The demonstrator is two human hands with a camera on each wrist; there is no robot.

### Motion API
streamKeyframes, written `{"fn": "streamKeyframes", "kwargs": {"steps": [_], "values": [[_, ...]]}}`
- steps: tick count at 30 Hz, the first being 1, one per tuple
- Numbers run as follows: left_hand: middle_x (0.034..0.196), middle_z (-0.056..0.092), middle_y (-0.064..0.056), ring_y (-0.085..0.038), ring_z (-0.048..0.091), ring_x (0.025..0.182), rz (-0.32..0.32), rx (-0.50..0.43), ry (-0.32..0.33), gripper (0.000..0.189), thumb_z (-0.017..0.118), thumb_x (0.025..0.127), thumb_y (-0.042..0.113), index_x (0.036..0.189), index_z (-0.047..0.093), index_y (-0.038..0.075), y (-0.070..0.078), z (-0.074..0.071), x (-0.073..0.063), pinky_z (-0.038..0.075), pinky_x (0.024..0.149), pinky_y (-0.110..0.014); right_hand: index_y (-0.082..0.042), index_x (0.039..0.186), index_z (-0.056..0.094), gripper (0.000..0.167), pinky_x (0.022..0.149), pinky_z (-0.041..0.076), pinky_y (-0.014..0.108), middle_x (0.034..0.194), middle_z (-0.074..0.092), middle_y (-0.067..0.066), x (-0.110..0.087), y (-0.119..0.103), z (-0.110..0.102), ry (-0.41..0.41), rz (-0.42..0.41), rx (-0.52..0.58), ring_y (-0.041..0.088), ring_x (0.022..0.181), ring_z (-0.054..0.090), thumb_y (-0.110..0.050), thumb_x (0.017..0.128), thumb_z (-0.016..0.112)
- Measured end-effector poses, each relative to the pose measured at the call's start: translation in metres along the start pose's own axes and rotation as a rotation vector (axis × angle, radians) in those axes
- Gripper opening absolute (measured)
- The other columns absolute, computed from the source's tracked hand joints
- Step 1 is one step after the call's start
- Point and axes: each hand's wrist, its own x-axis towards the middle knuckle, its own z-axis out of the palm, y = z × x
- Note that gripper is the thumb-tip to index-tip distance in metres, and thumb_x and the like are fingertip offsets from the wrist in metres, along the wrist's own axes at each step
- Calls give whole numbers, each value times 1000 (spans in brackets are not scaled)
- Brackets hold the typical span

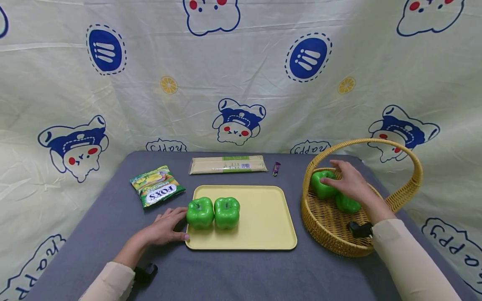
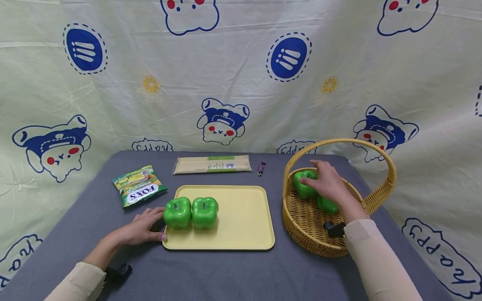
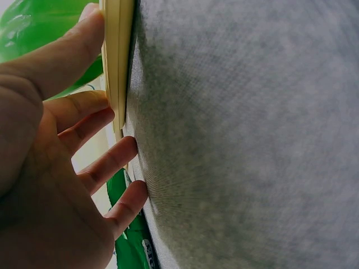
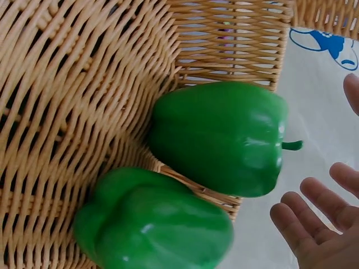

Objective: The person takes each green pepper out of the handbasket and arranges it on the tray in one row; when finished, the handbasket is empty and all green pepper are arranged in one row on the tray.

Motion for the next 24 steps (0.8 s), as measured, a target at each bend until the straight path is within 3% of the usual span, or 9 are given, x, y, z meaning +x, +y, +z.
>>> {"fn": "streamKeyframes", "kwargs": {"steps": [9,16,24], "values": [[143,42,-11,-34,36,128,-12,3,3,77,74,78,42,139,44,6,0,1,0,26,95,-61,5,145,23,87,98,33,62,142,31,34,6,8,8,-66,-7,11,50,126,35,-44,87,64],[143,42,-11,-34,36,128,-12,0,3,77,73,78,42,139,44,6,1,0,0,26,95,-63,7,144,25,89,96,34,61,140,32,35,7,11,12,-71,-24,-8,49,123,37,-46,85,65],[143,42,-11,-34,36,128,-4,6,6,77,74,78,43,139,45,5,1,0,0,27,94,-62,8,143,26,82,90,39,56,135,38,35,7,14,15,-77,-44,-38,44,114,45,-36,86,66]]}}
